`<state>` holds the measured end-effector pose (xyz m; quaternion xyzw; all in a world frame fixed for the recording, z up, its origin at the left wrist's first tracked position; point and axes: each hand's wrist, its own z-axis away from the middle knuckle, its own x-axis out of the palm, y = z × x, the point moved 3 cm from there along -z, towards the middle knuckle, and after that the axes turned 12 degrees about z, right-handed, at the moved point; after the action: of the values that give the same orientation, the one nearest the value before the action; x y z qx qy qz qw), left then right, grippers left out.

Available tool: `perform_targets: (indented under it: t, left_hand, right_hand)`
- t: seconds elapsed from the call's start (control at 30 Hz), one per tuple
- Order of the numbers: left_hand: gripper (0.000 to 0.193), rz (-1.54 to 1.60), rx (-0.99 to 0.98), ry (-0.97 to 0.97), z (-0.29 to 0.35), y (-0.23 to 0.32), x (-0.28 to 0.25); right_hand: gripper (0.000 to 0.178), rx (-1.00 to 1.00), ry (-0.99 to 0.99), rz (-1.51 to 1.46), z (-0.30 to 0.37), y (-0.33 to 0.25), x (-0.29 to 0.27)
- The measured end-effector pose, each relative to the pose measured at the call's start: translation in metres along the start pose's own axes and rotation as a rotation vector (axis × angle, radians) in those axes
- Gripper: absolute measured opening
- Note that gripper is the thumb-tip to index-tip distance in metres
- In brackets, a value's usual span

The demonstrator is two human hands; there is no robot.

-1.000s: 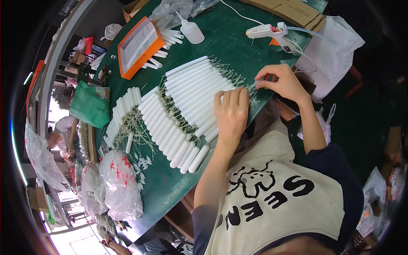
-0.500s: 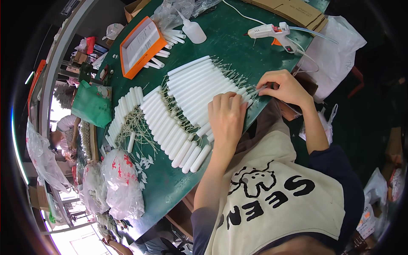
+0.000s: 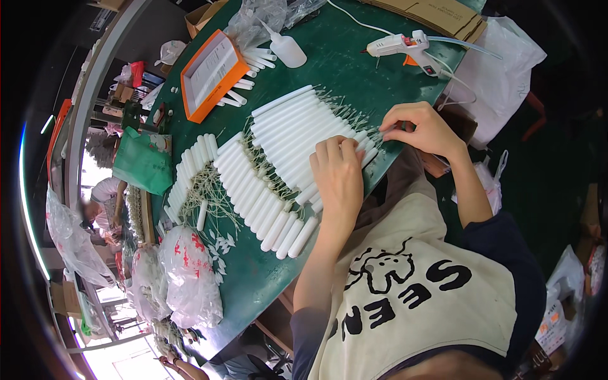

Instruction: Assembling white light components by inserting wires into tubes and sealing them with a glue gun.

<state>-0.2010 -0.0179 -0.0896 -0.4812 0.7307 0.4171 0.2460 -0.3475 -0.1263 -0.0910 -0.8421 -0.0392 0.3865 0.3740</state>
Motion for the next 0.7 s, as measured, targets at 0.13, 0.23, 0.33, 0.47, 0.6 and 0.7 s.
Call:
perform_targets:
  t: [0.13,0.23,0.33,0.47,0.6,0.7]
  left_hand:
    - [0.019,-0.1,0.044,0.011,-0.002,0.007,-0.001]
    - [0.019,-0.088,0.076,0.024,-0.002,0.007,-0.001]
    - [0.018,0.058,0.061,0.016,-0.005,0.009,-0.003]
    - [0.02,0.225,0.052,-0.012,-0.011,0.013,-0.003]
    - [0.02,0.29,0.008,-0.05,-0.013,0.014,-0.005]
    - [0.018,0.331,-0.014,-0.042,-0.013,0.015,-0.004]
  right_hand:
    - [0.011,0.025,0.017,-0.014,0.003,0.0,-0.002]
    - [0.011,0.032,0.035,-0.037,0.003,0.0,-0.003]
    - [0.011,0.004,0.056,-0.048,0.001,-0.005,-0.007]
    - [0.012,-0.064,0.077,-0.036,-0.002,-0.008,-0.01]
    - [0.013,-0.094,0.069,-0.033,-0.005,-0.011,-0.013]
    - [0.013,-0.113,0.064,-0.02,-0.004,-0.011,-0.011]
